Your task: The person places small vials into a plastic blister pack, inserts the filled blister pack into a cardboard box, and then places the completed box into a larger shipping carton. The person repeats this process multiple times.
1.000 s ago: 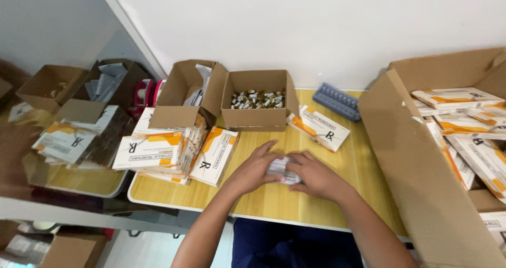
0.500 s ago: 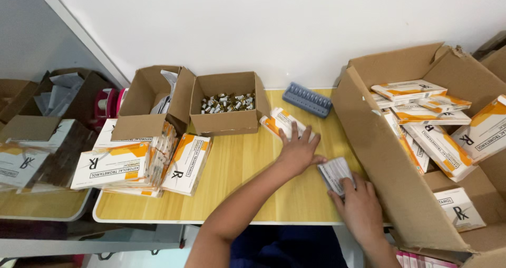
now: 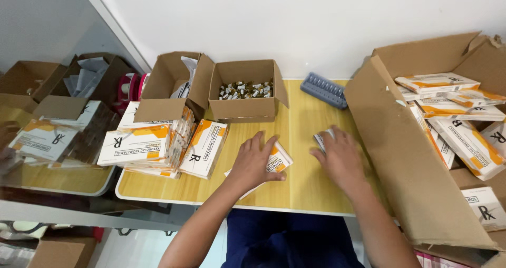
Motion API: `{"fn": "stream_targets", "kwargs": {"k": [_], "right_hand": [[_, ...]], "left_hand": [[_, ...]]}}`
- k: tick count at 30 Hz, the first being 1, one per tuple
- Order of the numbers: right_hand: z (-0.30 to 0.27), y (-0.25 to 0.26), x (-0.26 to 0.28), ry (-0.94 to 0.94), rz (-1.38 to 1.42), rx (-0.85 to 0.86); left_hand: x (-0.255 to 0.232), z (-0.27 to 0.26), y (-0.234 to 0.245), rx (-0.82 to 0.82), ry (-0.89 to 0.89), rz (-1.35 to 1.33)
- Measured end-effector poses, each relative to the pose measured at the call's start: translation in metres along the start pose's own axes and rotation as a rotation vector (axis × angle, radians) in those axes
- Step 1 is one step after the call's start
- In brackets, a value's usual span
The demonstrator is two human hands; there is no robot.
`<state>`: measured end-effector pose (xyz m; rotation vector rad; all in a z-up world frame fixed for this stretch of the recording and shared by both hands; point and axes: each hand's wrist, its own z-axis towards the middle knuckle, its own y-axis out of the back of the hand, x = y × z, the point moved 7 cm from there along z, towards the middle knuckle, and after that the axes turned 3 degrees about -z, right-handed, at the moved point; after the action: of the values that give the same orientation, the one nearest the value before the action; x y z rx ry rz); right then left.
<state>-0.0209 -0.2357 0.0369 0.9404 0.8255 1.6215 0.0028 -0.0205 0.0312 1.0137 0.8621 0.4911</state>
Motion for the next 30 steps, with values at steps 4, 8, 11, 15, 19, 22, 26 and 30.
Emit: {"fn": "stream_targets", "kwargs": {"k": [4, 8, 11, 15, 19, 22, 26, 30], "right_hand": [[0.020, -0.034, 0.023, -0.030, 0.443, 0.271], [0.018, -0.035, 0.040, -0.154, 0.754, 0.414], [0.013, -0.004, 0.060, -0.101, 0.964, 0.367], [-0.009, 0.054, 0.088, 0.139, 0.881, 0.189], [-0.036, 0.092, 0.112, 0.238, 0.912, 0.076], [-0.044, 0.107, 0.118, 0.244, 0.926, 0.043], [-0.041, 0.086, 0.105, 0.146, 0.924, 0.124], [-0.034, 0.071, 0.055, 0.148, 0.553, -0.071]], "left_hand": [[-0.002, 0.008, -0.012, 0.086, 0.105, -0.032], [-0.019, -0.014, 0.015, -0.213, -0.081, -0.121], [-0.026, -0.041, 0.036, -0.416, -0.238, -0.123], [-0.027, -0.073, 0.047, -0.583, -0.444, -0.038], [-0.039, -0.107, 0.042, -0.747, -0.696, 0.139], [-0.056, -0.115, 0.047, -0.781, -0.829, 0.287], [-0.069, -0.108, 0.060, -0.623, -0.792, 0.380], [-0.071, -0.090, 0.062, -0.384, -0.677, 0.488]]}}
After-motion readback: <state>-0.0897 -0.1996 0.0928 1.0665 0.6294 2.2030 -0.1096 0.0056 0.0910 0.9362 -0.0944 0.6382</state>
